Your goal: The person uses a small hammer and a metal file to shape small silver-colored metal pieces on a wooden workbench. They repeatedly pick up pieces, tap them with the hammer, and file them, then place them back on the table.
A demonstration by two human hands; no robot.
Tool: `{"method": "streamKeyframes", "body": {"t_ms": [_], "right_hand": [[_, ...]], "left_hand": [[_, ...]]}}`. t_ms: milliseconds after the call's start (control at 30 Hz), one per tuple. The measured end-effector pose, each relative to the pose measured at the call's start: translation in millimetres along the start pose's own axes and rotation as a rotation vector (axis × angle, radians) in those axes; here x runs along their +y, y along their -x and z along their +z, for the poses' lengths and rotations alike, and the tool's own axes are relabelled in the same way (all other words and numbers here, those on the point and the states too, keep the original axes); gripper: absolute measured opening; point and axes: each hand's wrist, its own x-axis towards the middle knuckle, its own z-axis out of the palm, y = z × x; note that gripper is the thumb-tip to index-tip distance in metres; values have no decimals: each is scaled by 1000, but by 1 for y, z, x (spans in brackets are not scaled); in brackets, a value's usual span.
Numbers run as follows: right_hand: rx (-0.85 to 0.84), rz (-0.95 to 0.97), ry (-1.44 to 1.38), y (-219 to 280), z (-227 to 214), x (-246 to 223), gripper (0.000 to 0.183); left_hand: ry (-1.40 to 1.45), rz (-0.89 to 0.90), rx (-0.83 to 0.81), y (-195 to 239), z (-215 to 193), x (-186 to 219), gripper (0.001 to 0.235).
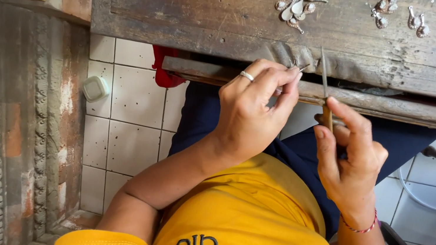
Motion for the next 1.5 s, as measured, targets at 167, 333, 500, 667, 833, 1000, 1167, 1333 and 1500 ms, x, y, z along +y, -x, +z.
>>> {"method": "streamKeyframes", "body": {"t_ms": [167, 333, 500, 667, 833, 1000, 1167, 1333, 1500], "right_hand": [[-81, -18, 67, 18, -6, 5, 35], [-142, -10, 76, 13, -3, -1, 37], [42, -294, 481, -12, 17, 6, 35], [-67, -173, 269, -14, -8, -11, 33], [-195, -75, 211, 5, -16, -10, 40], [-4, -272, 538, -9, 10, 8, 35], [-29, -188, 409, -12, -13, -3, 32], [-76, -167, 415, 1, -24, -17, 32], [-67, -213, 626, 10, -6, -1, 36]], "left_hand": [[3, 12, -13, -5, 0, 3, 15], [33, 8, -22, -15, -3, 8, 23], [25, 14, -49, -18, -4, 11, 20], [2, 25, -47, -17, -4, 11, 17], [-15, 37, -60, -20, -5, 13, 22], [-16, 56, -77, -23, -5, 11, 24], [-27, 65, -78, -20, -8, 11, 21], [-89, 97, -75, -18, -6, 10, 21], [-99, 102, -89, -17, -5, 8, 24]]}}
